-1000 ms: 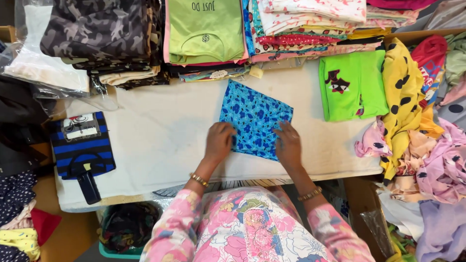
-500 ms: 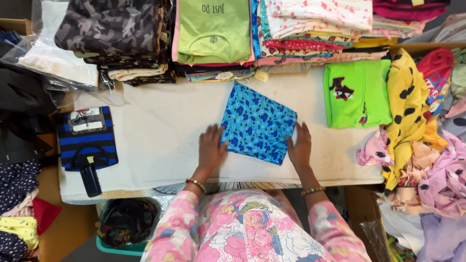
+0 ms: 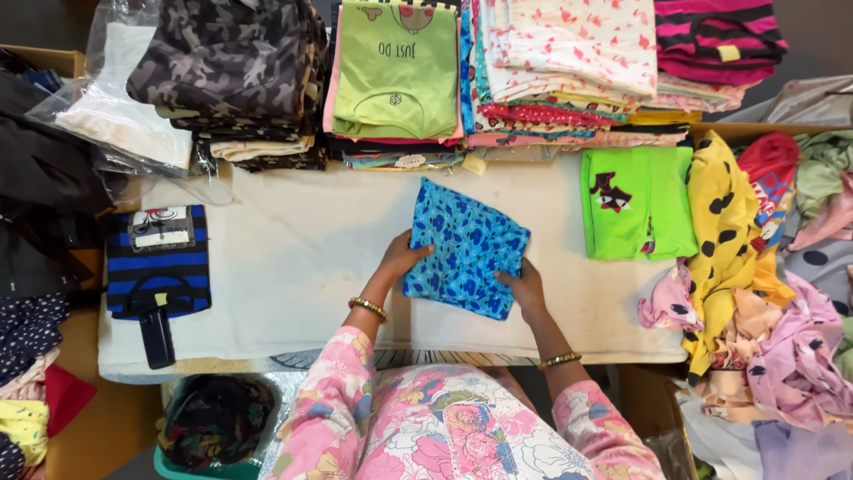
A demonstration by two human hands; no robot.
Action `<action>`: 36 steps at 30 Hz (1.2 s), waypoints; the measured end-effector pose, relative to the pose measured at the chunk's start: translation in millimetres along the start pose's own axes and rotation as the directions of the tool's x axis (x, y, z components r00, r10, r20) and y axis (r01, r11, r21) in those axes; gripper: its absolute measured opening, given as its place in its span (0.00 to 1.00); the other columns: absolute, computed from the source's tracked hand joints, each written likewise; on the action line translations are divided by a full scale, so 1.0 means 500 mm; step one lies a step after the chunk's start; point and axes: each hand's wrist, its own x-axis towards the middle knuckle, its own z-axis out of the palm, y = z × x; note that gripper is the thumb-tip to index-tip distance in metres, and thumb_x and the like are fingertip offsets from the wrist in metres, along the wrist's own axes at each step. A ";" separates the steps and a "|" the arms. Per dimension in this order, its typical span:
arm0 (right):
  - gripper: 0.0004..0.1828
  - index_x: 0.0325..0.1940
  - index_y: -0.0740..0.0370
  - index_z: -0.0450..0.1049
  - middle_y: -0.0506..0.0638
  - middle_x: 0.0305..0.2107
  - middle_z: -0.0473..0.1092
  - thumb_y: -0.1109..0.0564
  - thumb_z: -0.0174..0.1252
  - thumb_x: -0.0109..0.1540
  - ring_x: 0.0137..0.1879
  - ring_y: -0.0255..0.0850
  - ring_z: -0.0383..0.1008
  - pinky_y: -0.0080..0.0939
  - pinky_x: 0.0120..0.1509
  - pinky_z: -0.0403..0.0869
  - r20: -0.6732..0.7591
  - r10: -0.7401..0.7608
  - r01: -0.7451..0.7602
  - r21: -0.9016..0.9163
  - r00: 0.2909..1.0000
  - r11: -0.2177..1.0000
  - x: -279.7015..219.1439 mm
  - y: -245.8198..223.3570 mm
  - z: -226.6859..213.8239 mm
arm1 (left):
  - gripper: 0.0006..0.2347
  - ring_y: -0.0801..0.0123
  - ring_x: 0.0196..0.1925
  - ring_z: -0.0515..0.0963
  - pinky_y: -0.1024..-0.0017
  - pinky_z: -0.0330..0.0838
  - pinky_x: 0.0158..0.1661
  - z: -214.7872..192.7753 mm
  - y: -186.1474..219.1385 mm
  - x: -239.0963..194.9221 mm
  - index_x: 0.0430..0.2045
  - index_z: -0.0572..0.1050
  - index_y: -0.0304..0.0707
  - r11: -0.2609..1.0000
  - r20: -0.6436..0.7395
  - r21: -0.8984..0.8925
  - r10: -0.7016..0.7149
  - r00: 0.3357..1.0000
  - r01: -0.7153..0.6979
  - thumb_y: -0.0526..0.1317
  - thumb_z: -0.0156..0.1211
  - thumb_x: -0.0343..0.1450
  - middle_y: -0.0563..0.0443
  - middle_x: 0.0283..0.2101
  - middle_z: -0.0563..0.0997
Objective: Folding various clothing items such as trousers and leggings and placing them into neat stacks.
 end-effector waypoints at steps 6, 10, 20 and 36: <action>0.26 0.60 0.65 0.67 0.51 0.47 0.76 0.65 0.63 0.58 0.53 0.37 0.75 0.38 0.58 0.74 0.091 -0.146 0.147 -0.004 0.985 0.989 -0.034 0.004 -0.016 | 0.24 0.70 0.52 0.80 0.69 0.73 0.54 0.017 0.070 -0.092 0.60 0.70 0.37 0.985 0.112 -0.169 -0.020 0.993 0.039 0.36 0.64 0.68 0.50 0.53 0.82; 0.23 0.59 0.66 0.70 0.51 0.45 0.76 0.66 0.62 0.59 0.50 0.36 0.75 0.37 0.57 0.73 0.119 -0.209 0.211 -0.004 0.971 0.977 -0.058 -0.015 -0.044 | 0.23 0.71 0.51 0.79 0.69 0.73 0.54 0.014 0.074 -0.131 0.61 0.69 0.36 0.971 0.160 -0.230 -0.021 0.987 0.058 0.35 0.62 0.69 0.51 0.52 0.81; 0.20 0.57 0.66 0.70 0.49 0.44 0.75 0.66 0.63 0.61 0.49 0.33 0.74 0.35 0.55 0.74 0.149 -0.352 0.354 0.015 0.924 0.935 -0.106 -0.228 -0.096 | 0.30 0.74 0.57 0.75 0.69 0.69 0.59 0.003 0.271 -0.180 0.69 0.61 0.42 0.960 0.209 -0.266 0.150 0.966 -0.091 0.35 0.62 0.70 0.54 0.60 0.75; 0.20 0.58 0.67 0.69 0.48 0.45 0.74 0.66 0.62 0.62 0.50 0.32 0.73 0.34 0.55 0.74 0.178 -0.386 0.366 0.135 0.905 0.921 -0.118 -0.257 -0.116 | 0.29 0.73 0.58 0.72 0.70 0.67 0.61 0.005 0.376 -0.169 0.70 0.60 0.36 0.977 0.309 -0.152 0.191 0.932 -0.150 0.31 0.61 0.70 0.52 0.60 0.75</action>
